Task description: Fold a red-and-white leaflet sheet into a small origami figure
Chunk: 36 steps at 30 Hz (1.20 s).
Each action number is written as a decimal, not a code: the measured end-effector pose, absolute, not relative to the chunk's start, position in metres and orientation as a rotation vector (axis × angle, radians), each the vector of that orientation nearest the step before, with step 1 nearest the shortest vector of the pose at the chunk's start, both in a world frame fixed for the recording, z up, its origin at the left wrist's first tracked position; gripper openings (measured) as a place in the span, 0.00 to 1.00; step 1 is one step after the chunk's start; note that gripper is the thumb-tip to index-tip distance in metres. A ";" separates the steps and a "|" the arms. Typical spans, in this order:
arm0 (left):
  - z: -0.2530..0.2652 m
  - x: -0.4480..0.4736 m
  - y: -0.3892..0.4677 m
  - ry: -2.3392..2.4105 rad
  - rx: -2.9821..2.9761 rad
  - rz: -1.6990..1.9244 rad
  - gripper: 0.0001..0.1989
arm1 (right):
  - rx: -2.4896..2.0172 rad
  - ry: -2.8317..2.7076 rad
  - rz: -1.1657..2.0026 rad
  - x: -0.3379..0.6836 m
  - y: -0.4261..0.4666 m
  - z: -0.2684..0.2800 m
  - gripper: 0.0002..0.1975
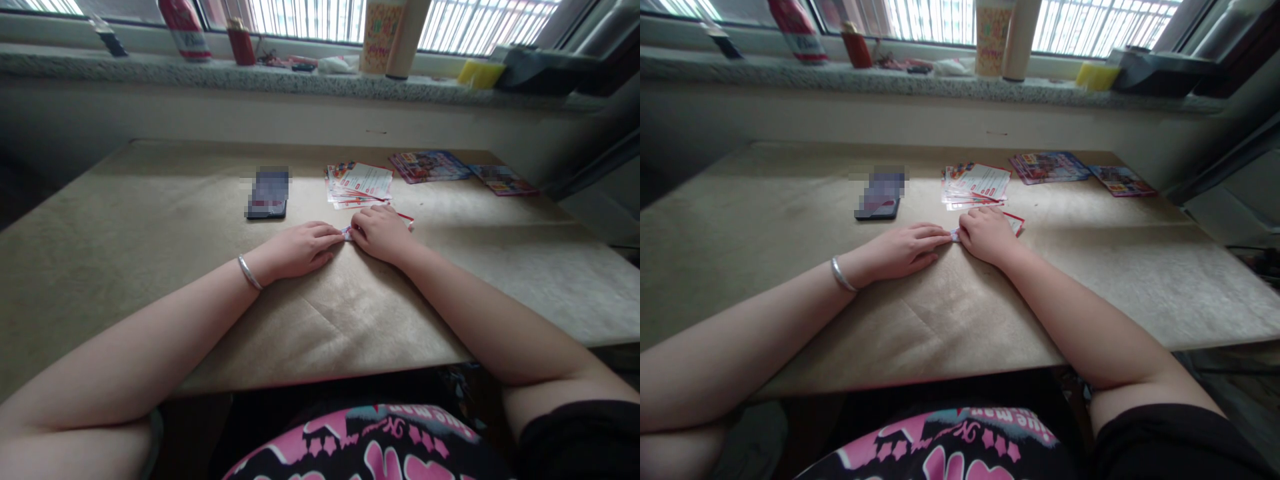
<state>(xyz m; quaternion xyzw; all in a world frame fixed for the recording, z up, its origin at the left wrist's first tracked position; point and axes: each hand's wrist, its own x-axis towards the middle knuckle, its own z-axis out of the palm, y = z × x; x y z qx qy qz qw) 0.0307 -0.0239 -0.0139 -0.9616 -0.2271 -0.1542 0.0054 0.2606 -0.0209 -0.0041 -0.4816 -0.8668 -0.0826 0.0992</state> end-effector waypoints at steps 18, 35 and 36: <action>-0.010 0.034 -0.028 -0.764 -2.929 -0.484 0.17 | -1.556 -2.379 0.180 0.270 -0.007 -0.013 0.10; -0.003 0.038 -0.034 -0.811 -2.807 -0.326 0.18 | -1.609 -2.368 0.212 0.269 -0.008 -0.011 0.10; -0.003 0.038 -0.034 -0.816 -2.802 -0.312 0.18 | -1.613 -2.369 0.211 0.269 -0.008 -0.011 0.10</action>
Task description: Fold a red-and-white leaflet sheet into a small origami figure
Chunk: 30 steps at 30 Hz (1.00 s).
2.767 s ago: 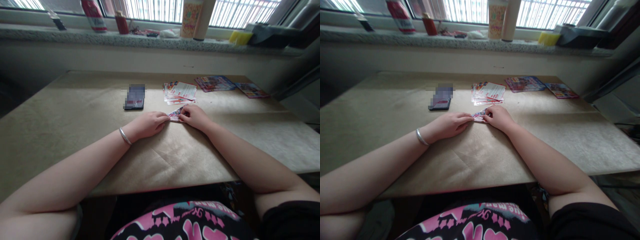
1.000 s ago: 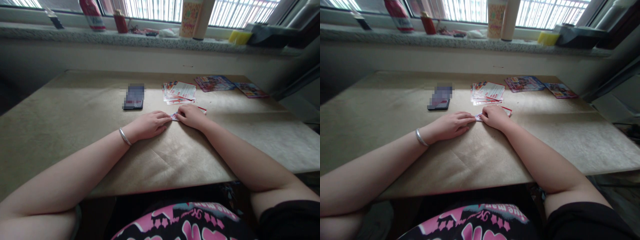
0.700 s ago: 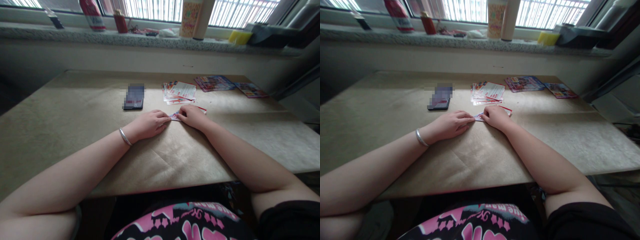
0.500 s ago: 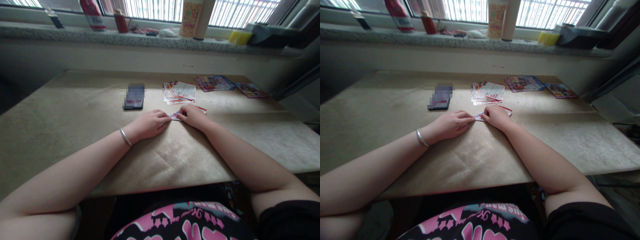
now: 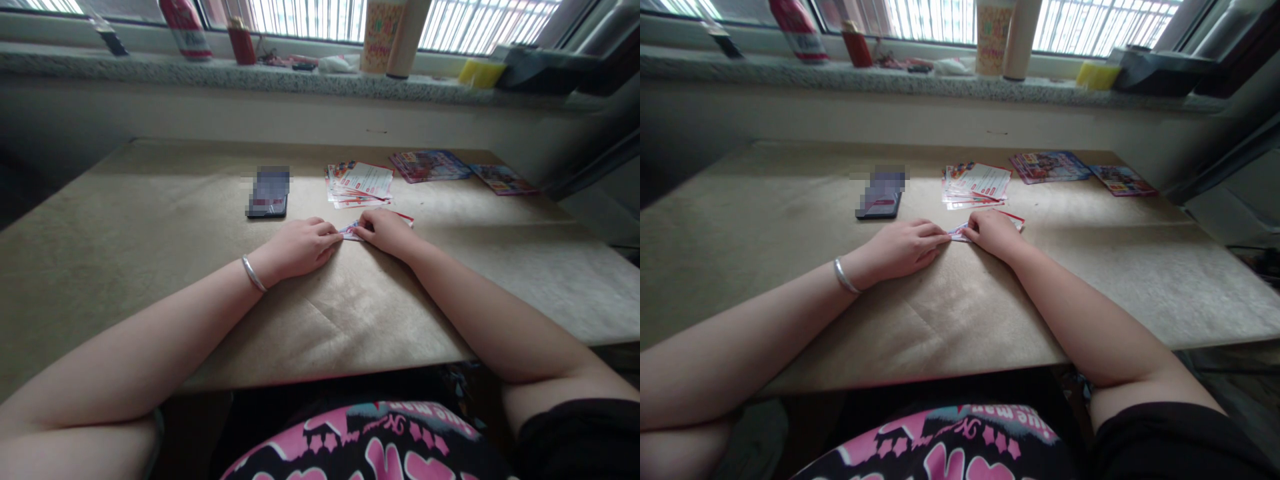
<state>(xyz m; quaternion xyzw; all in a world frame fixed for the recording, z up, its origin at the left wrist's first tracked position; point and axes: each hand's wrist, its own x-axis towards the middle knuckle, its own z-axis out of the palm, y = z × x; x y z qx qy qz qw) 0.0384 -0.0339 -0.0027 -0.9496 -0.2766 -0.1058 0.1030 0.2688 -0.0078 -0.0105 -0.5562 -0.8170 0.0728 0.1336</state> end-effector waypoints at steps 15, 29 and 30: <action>-0.001 0.036 -0.033 -0.850 -2.807 -0.286 0.17 | -1.591 -2.370 0.215 0.270 -0.007 -0.012 0.10; 0.006 0.028 -0.032 -0.912 -2.777 -0.224 0.17 | -1.611 -2.369 0.210 0.270 -0.009 -0.010 0.10; 0.007 0.028 -0.032 -0.926 -2.777 -0.213 0.17 | -1.607 -2.367 0.208 0.270 -0.009 -0.010 0.10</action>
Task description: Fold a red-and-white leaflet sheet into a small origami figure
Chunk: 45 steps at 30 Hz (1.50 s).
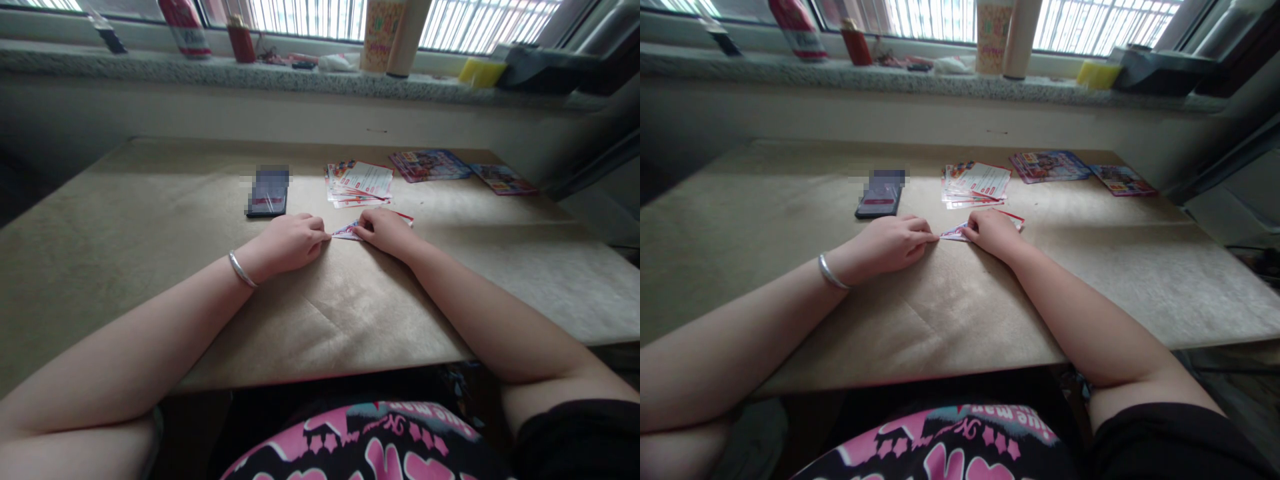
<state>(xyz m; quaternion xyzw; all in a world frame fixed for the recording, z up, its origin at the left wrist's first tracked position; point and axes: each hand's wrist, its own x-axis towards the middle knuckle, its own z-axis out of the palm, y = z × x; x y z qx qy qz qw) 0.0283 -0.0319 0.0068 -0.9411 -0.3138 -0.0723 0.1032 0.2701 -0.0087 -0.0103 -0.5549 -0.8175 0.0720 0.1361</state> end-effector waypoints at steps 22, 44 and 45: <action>-0.006 0.026 -0.025 -0.772 -2.877 -0.469 0.19 | -1.529 -2.293 0.261 0.267 -0.007 -0.017 0.08; -0.006 0.040 -0.035 -0.770 -2.844 -0.405 0.17 | -1.632 -2.234 0.263 0.276 -0.008 -0.015 0.08; -0.006 0.040 -0.035 -0.761 -2.847 -0.418 0.16 | -1.625 -2.238 0.254 0.276 -0.008 -0.015 0.07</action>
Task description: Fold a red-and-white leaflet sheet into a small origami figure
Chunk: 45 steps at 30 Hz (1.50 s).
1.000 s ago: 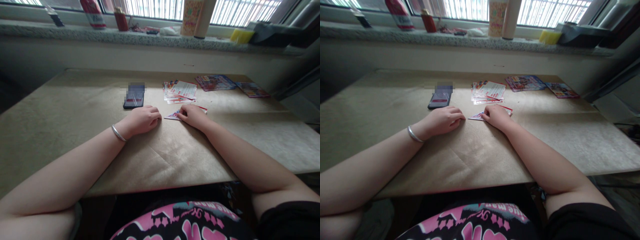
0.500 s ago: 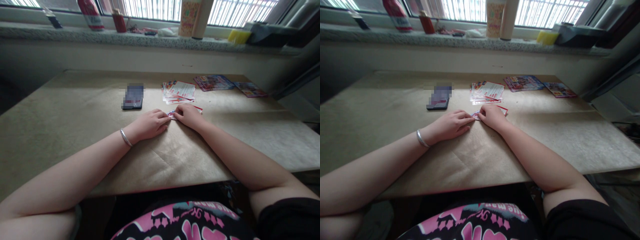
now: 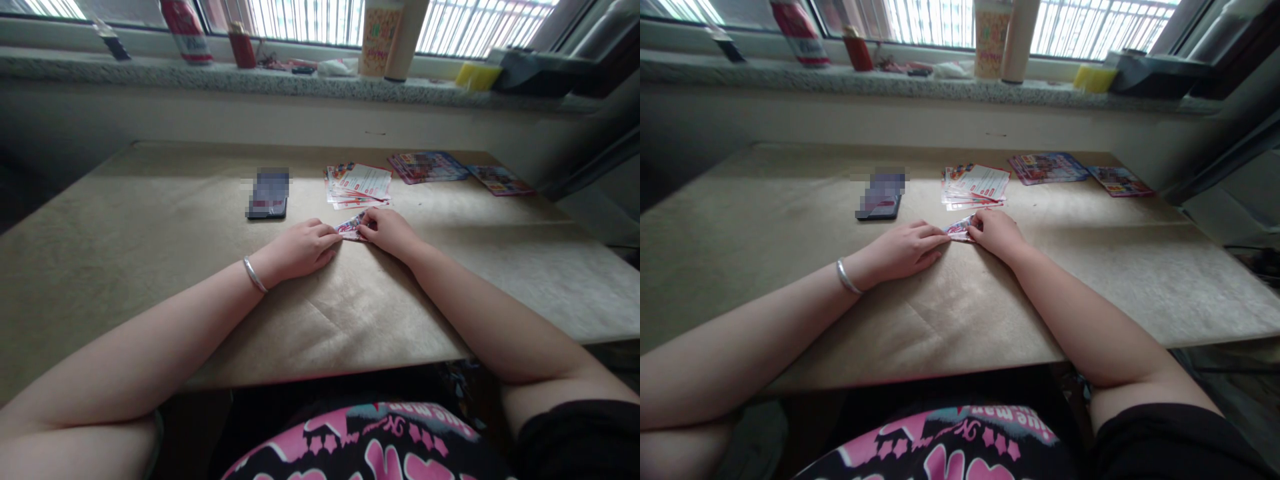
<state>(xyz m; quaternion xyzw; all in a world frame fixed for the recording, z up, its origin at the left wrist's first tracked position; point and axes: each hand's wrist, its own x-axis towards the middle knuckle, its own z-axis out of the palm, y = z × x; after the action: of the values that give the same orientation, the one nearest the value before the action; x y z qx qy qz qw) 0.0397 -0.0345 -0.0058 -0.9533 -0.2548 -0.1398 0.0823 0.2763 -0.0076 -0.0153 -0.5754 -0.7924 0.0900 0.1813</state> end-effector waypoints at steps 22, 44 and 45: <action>-0.006 0.043 -0.034 -0.805 -2.827 -0.407 0.17 | -1.071 -2.605 -0.194 0.269 -0.024 -0.009 0.12; -0.004 0.044 -0.032 -0.840 -2.853 -0.406 0.14 | -1.281 -2.685 -0.138 0.267 -0.039 0.003 0.17; -0.004 0.045 -0.032 -0.844 -2.851 -0.402 0.14 | -1.284 -2.687 -0.141 0.267 -0.040 0.004 0.17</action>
<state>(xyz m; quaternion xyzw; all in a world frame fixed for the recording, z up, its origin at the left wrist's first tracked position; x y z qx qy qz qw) 0.0448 -0.0323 -0.0039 -0.9478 -0.2806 -0.1336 0.0707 0.2665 -0.0395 0.0041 -0.4292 -0.8984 -0.0473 0.0800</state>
